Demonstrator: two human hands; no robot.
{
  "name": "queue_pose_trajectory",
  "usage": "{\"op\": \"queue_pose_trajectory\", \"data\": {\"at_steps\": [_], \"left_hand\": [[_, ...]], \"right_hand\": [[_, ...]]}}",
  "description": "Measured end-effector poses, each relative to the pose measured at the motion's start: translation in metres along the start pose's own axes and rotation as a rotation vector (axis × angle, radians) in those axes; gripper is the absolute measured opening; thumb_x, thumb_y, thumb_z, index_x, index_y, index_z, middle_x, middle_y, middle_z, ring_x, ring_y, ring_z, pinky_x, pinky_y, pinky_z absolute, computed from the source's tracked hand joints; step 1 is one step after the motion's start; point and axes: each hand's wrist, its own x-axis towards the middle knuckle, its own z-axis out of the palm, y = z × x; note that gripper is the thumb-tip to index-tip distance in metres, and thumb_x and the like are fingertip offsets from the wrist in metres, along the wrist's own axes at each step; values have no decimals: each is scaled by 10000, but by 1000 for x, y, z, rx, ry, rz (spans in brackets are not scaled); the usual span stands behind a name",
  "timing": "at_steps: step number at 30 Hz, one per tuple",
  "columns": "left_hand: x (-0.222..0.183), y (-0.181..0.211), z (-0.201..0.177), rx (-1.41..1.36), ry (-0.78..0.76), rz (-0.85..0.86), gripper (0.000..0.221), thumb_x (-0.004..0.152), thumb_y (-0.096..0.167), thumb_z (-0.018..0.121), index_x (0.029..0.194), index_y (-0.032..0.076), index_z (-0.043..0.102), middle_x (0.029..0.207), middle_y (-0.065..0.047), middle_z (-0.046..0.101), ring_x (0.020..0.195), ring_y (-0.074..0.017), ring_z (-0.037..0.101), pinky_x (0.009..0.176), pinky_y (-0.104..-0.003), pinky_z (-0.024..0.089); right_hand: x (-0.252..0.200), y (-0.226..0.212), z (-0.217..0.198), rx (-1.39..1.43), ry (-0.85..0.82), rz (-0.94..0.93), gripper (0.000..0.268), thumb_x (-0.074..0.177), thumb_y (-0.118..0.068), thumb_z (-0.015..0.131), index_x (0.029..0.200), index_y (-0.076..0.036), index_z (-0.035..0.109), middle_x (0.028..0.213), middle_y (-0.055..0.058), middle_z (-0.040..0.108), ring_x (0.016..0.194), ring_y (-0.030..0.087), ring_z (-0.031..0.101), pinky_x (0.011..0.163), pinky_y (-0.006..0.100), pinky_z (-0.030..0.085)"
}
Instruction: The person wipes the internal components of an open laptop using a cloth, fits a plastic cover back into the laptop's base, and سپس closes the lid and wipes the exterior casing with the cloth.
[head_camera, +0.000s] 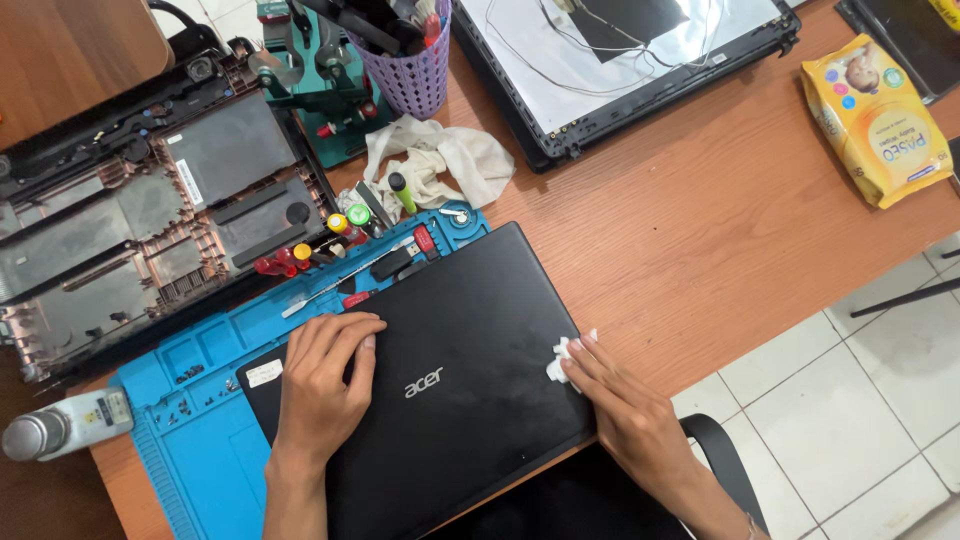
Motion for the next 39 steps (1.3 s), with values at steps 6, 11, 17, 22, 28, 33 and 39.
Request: {"op": "queue_pose_trajectory", "data": {"at_steps": [6, 11, 17, 22, 28, 33, 39], "left_hand": [[-1, 1, -3, 22, 9, 41, 124, 909, 7, 664, 1014, 50, 713, 1066, -57, 733, 1033, -269, 674, 995, -427, 478], [-4, 12, -8, 91, -70, 7, 125, 930, 65, 653, 1029, 65, 729, 1123, -54, 732, 1078, -250, 680, 1095, -479, 429], [-19, 35, -8, 174, -176, -85, 244, 943, 162, 625, 1156, 69, 699, 1334, -105, 643, 1294, -275, 571, 1154, -526, 333], [-29, 50, -2, 210, -197, -146, 371, 932, 210, 625, 1266, 49, 643, 1440, -149, 557, 1396, -303, 467, 1165, -573, 270], [-39, 64, 14, 140, -176, -205, 348, 930, 209, 640, 1253, 81, 663, 1435, -138, 556, 1410, -310, 456, 1188, -589, 224], [-44, 63, 25, 102, -99, -247, 297, 940, 181, 643, 1225, 113, 692, 1431, -110, 575, 1412, -291, 472, 1212, -577, 227], [-47, 60, 29, 112, -63, -235, 287, 937, 175, 644, 1215, 122, 694, 1419, -95, 583, 1402, -285, 483, 1218, -569, 234]], "right_hand": [[47, 11, 15, -55, 11, -75, 573, 779, 186, 579, 1312, -15, 641, 1434, 124, 608, 1386, 300, 535, 1074, 391, 508], [63, 11, 18, -68, -21, -129, 607, 769, 189, 562, 1344, 5, 624, 1454, 160, 588, 1399, 307, 516, 1080, 401, 501], [13, -5, 5, 6, -120, -191, 671, 699, 198, 562, 1343, 17, 614, 1443, 166, 591, 1389, 321, 512, 1081, 413, 499], [-10, -11, 8, 8, -120, -176, 638, 691, 202, 601, 1283, -25, 670, 1402, 103, 645, 1379, 283, 539, 1022, 374, 547], [24, -3, 25, -8, -16, -217, 566, 705, 196, 614, 1210, -39, 718, 1311, 92, 674, 1295, 319, 588, 996, 388, 573], [61, -4, 30, -8, 26, -162, 481, 741, 146, 669, 1168, -66, 741, 1165, 90, 675, 1133, 313, 617, 828, 387, 586], [35, -13, 26, -2, 0, -221, 560, 704, 133, 668, 1233, -46, 713, 1163, 88, 669, 1091, 312, 608, 861, 412, 568]]}}
